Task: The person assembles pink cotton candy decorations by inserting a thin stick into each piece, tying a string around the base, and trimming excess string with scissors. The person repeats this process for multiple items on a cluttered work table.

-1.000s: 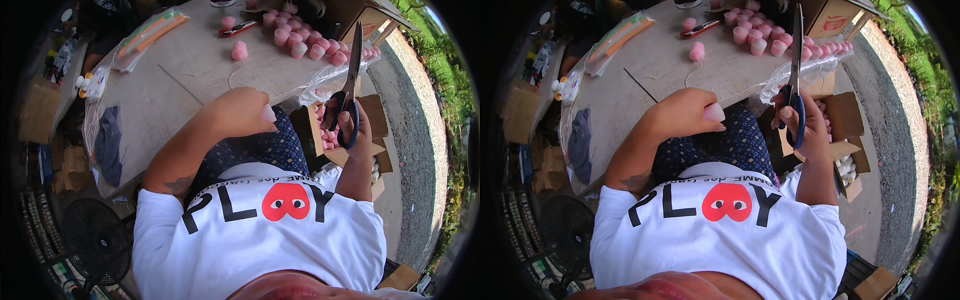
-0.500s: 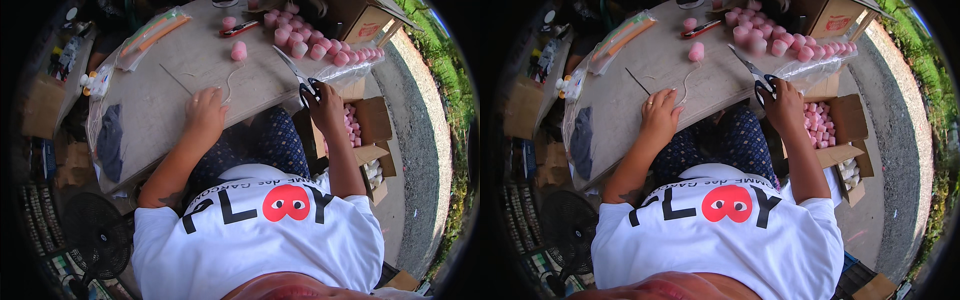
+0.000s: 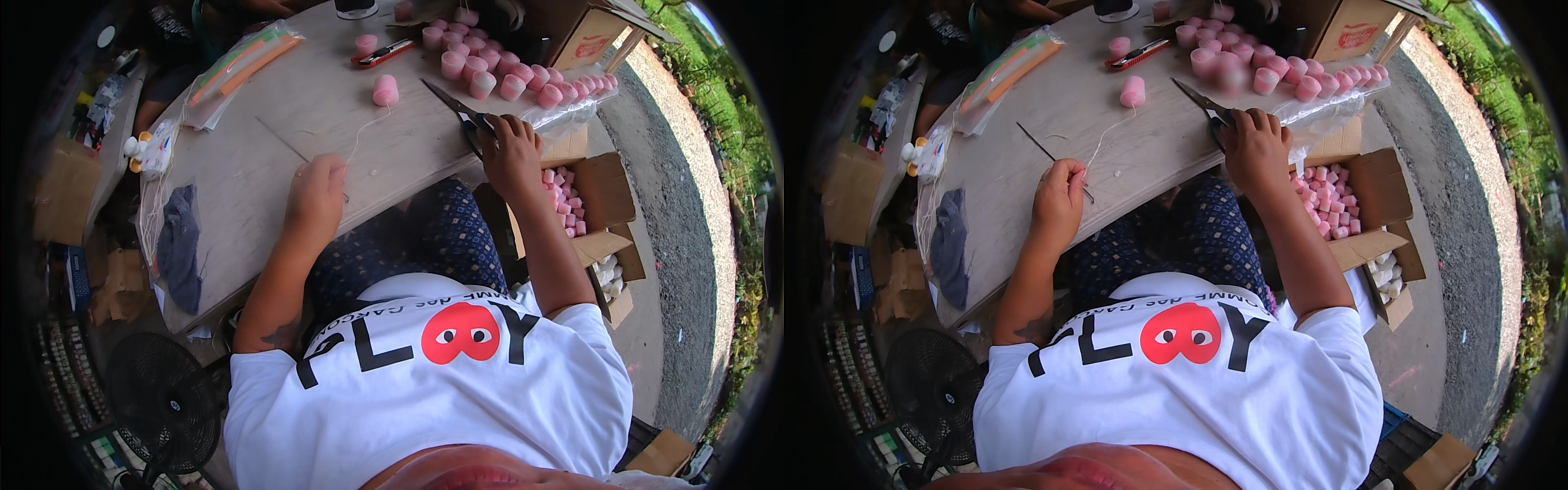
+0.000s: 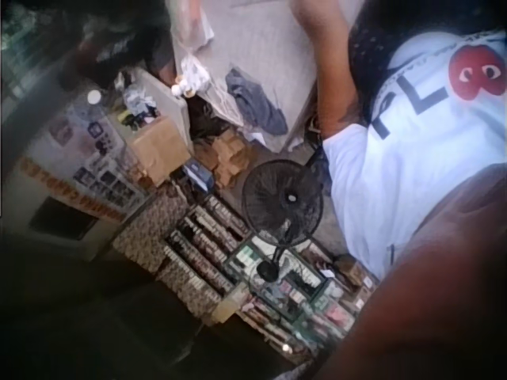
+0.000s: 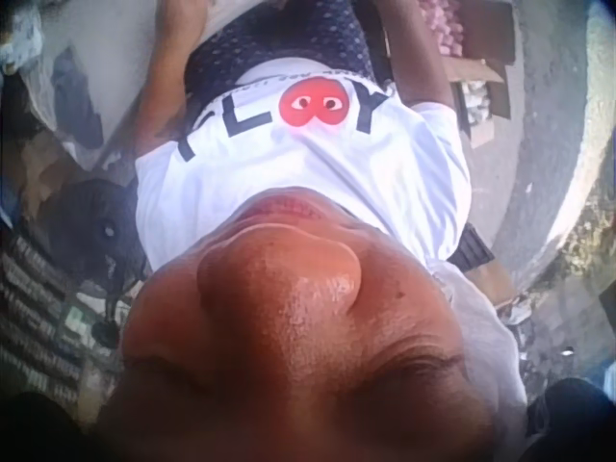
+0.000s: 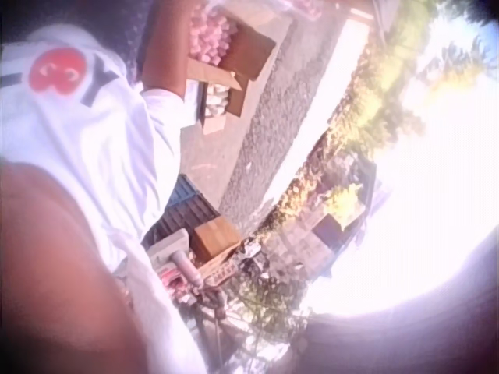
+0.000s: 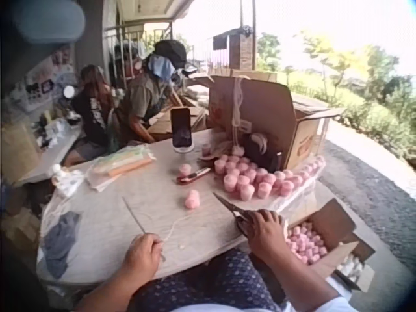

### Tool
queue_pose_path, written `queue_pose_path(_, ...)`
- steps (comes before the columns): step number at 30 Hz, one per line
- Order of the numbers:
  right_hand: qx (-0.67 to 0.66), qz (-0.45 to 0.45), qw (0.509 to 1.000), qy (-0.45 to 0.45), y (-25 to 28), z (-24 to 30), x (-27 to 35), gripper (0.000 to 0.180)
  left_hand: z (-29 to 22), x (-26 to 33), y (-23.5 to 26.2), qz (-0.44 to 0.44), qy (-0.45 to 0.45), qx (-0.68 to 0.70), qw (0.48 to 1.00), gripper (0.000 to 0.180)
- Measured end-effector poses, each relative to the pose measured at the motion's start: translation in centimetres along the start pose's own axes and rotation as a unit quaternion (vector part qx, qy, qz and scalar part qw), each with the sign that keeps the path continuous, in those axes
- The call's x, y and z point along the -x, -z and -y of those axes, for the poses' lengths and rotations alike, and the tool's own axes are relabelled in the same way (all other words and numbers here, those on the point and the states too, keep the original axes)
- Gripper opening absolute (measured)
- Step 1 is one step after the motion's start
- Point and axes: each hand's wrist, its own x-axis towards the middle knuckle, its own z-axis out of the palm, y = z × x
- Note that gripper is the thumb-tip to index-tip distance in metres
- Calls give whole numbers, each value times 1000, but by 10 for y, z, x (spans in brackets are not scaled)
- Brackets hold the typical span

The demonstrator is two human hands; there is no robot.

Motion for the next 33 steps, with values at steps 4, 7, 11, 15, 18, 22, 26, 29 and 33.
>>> queue_pose_path(4, -43, -24, 998, -48, -7, -17, -30, 41, -12, 6, 11, 60, 99, 128, 985, 16)
queue_pose_path(7, -81, -13, 995, -51, -20, -21, -60, 53, -20, 11, 4, 148, 120, 290, 938, 17)
queue_pose_path(11, -114, 20, 991, -69, -36, -27, -80, 71, -31, 6, -12, 231, 105, 415, 874, 21)
queue_pose_path(15, -239, -38, 970, -17, 0, 6, -66, 64, -36, -5, -12, 219, 114, 539, 805, 26)
queue_pose_path(18, -702, 99, 696, -114, 29, 30, -29, 54, -44, -11, -14, 170, 103, 519, 831, 26)
queue_pose_path(22, -734, 106, 661, -110, 45, 45, 5, 50, -59, -23, -19, 136, 99, 437, 884, 23)
queue_pose_path(26, -700, 115, 701, -79, 47, 45, 17, 55, -57, -22, -26, 138, 146, 500, 843, 21)
queue_pose_path(29, -653, 135, 743, -53, 42, 45, 31, 62, -52, -17, -27, 124, 167, 552, 808, 20)
queue_pose_path(33, -652, 245, 709, -109, 39, 50, 46, 66, -42, -7, -32, 123, 211, 579, 778, 35)
